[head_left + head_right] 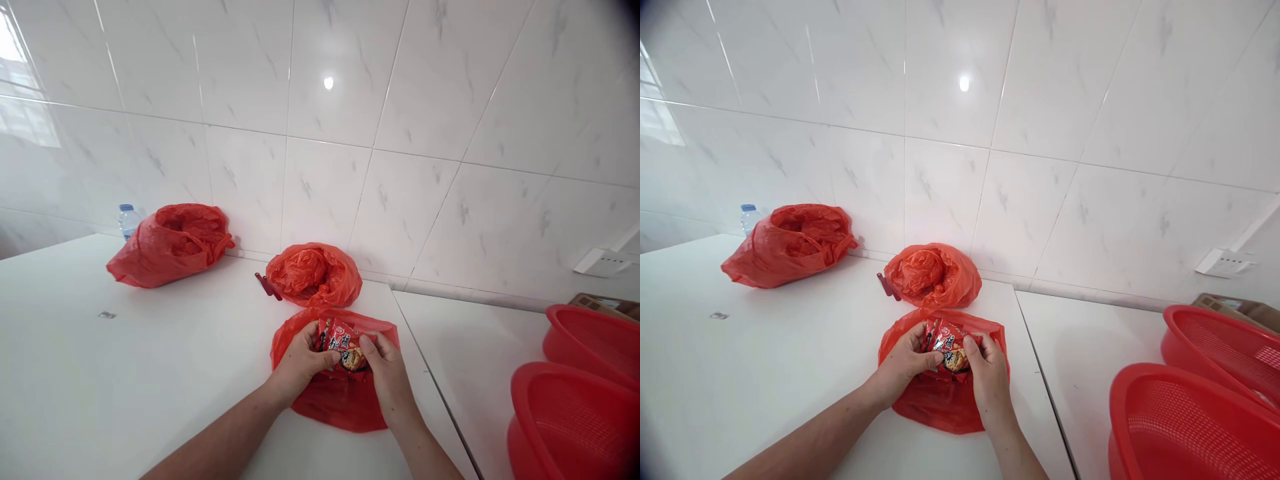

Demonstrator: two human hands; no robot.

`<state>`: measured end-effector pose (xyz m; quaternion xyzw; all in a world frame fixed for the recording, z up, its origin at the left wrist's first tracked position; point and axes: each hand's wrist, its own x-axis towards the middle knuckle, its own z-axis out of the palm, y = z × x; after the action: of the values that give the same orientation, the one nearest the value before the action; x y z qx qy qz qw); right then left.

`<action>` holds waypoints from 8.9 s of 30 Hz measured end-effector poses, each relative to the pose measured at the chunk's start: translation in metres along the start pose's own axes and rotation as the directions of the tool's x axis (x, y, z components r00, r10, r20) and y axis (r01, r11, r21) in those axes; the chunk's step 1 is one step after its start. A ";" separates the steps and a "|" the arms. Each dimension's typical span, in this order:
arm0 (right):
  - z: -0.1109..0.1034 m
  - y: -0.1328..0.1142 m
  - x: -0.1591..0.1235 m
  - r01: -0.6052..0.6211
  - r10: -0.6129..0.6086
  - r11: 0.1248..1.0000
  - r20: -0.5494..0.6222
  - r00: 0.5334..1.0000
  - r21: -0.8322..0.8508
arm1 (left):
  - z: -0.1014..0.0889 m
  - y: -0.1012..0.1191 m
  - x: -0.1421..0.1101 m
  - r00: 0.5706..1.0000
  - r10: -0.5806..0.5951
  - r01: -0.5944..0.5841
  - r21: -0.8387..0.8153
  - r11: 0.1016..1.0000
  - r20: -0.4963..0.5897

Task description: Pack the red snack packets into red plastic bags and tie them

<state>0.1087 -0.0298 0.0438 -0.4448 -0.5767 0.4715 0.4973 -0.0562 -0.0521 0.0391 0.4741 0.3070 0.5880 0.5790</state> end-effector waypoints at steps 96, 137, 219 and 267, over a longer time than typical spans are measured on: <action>0.002 0.022 -0.015 -0.067 0.071 0.997 0.110 0.991 -0.040 | -0.006 -0.006 -0.002 0.998 -0.029 0.029 -0.008 1.000 0.053; 0.003 0.021 -0.014 -0.108 0.111 0.994 0.086 0.990 -0.036 | -0.005 0.002 0.000 0.995 -0.102 0.102 0.046 0.994 0.006; 0.002 0.014 -0.017 -0.099 0.105 0.994 0.176 0.979 -0.047 | -0.008 -0.007 -0.003 0.999 -0.040 0.040 -0.004 0.999 -0.037; 0.000 0.015 -0.013 -0.130 0.126 0.992 0.202 0.971 0.004 | -0.007 -0.006 -0.002 0.998 -0.001 0.002 -0.014 1.000 0.063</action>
<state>0.1110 -0.0405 0.0274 -0.4268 -0.5902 0.5499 0.4088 -0.0607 -0.0516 0.0311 0.4881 0.2851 0.5745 0.5920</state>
